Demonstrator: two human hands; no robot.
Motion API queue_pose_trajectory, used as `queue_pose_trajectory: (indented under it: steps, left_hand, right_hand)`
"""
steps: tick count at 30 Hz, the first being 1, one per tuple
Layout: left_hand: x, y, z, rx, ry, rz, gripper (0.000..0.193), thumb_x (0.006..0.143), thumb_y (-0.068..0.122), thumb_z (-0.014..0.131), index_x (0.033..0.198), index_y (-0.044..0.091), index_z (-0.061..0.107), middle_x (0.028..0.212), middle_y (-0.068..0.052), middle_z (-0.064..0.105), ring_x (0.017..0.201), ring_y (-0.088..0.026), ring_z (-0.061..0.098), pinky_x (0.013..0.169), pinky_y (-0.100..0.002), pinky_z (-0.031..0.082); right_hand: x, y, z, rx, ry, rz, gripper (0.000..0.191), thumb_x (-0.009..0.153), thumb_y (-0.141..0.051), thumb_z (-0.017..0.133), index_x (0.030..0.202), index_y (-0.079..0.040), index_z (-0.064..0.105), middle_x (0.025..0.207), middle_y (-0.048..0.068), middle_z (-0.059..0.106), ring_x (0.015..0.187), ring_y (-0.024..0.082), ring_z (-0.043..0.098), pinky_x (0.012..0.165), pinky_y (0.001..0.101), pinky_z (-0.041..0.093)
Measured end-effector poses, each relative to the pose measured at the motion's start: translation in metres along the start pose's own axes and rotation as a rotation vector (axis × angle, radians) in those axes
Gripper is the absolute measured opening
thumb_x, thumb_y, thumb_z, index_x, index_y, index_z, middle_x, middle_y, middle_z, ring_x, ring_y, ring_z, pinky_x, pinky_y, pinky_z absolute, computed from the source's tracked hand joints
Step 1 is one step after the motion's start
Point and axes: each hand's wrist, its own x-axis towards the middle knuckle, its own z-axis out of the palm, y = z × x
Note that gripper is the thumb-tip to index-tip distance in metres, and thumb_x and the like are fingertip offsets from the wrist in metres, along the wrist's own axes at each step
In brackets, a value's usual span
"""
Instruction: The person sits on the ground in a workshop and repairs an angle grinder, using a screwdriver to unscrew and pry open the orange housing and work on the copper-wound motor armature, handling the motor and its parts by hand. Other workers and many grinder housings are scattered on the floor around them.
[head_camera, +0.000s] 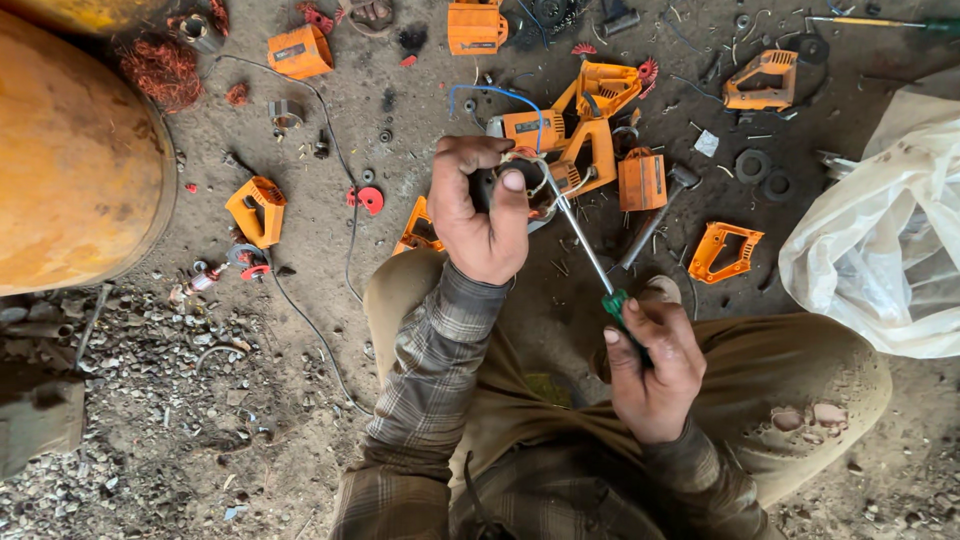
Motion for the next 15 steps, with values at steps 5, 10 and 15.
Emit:
queue_pose_trajectory:
  steps: [5,10,15]
  left_hand:
    - [0.002,-0.002,0.000,0.018,-0.027,-0.007,0.013,0.102,0.008,0.060,0.110,0.003,0.051,0.104,-0.013,0.063,0.094,-0.021,0.064,0.090,-0.030,0.052]
    - [0.001,-0.003,0.000,0.023,-0.043,-0.026,0.014,0.101,0.008,0.061,0.109,0.003,0.051,0.107,-0.012,0.063,0.092,-0.020,0.063,0.088,-0.030,0.053]
    - [0.005,-0.001,0.001,0.006,-0.038,-0.009,0.013,0.102,0.009,0.061,0.109,0.003,0.051,0.103,-0.012,0.064,0.092,-0.020,0.064,0.087,-0.032,0.053]
  right_hand:
    - [-0.004,0.009,0.000,-0.059,-0.010,-0.024,0.033,0.094,0.005,0.073,0.125,-0.001,0.063,0.113,0.016,0.064,0.097,0.023,0.067,0.087,0.0296,0.054]
    - [-0.009,0.025,-0.001,0.109,-0.008,0.022,0.028,0.095,0.002,0.073,0.121,-0.002,0.062,0.114,0.012,0.065,0.101,0.021,0.065,0.093,0.0302,0.053]
    - [-0.012,0.029,0.005,0.287,0.019,0.202,0.029,0.096,0.004,0.073,0.123,-0.001,0.065,0.111,0.011,0.065,0.092,0.018,0.059,0.088,0.0278,0.050]
